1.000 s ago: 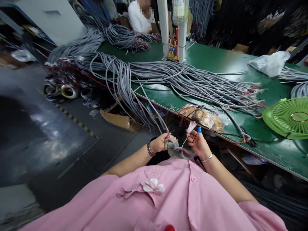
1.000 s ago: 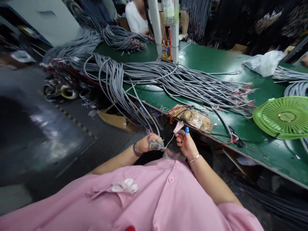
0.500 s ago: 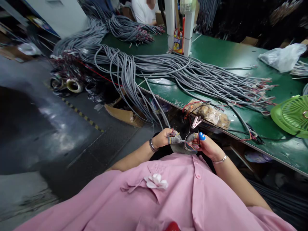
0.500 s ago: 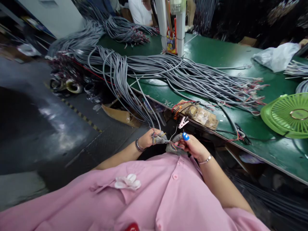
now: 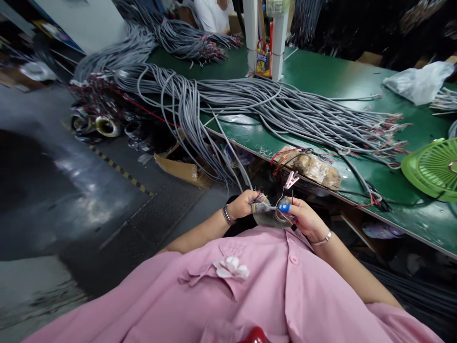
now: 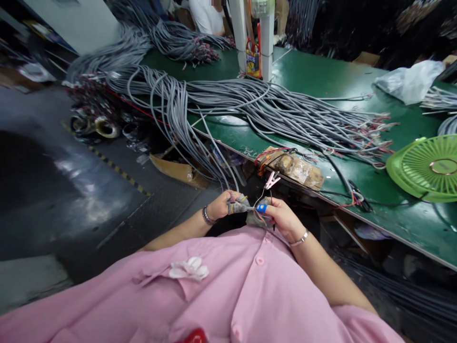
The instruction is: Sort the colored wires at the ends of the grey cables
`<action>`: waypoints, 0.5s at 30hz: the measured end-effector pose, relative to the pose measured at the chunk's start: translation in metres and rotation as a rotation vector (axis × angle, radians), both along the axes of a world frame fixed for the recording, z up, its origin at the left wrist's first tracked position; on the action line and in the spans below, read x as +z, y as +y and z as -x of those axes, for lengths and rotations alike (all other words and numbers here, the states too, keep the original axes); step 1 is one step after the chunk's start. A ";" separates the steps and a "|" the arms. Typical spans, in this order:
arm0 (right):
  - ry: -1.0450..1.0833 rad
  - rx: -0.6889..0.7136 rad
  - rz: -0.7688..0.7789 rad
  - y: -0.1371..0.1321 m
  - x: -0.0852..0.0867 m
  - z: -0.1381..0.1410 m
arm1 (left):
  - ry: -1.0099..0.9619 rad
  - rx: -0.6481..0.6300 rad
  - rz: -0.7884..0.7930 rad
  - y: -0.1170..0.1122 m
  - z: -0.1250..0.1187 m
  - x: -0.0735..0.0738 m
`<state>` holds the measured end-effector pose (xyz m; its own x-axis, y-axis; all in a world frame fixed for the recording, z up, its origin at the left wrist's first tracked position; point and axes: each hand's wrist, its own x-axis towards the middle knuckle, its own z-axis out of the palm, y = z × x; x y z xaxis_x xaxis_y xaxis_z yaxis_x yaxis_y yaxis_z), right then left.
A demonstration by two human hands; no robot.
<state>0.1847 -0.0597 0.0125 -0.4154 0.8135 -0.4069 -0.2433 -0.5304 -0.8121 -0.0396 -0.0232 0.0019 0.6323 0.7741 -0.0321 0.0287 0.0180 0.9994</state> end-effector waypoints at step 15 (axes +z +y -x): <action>-0.223 0.338 -0.134 -0.019 -0.009 -0.009 | -0.351 0.360 0.180 0.004 0.002 -0.017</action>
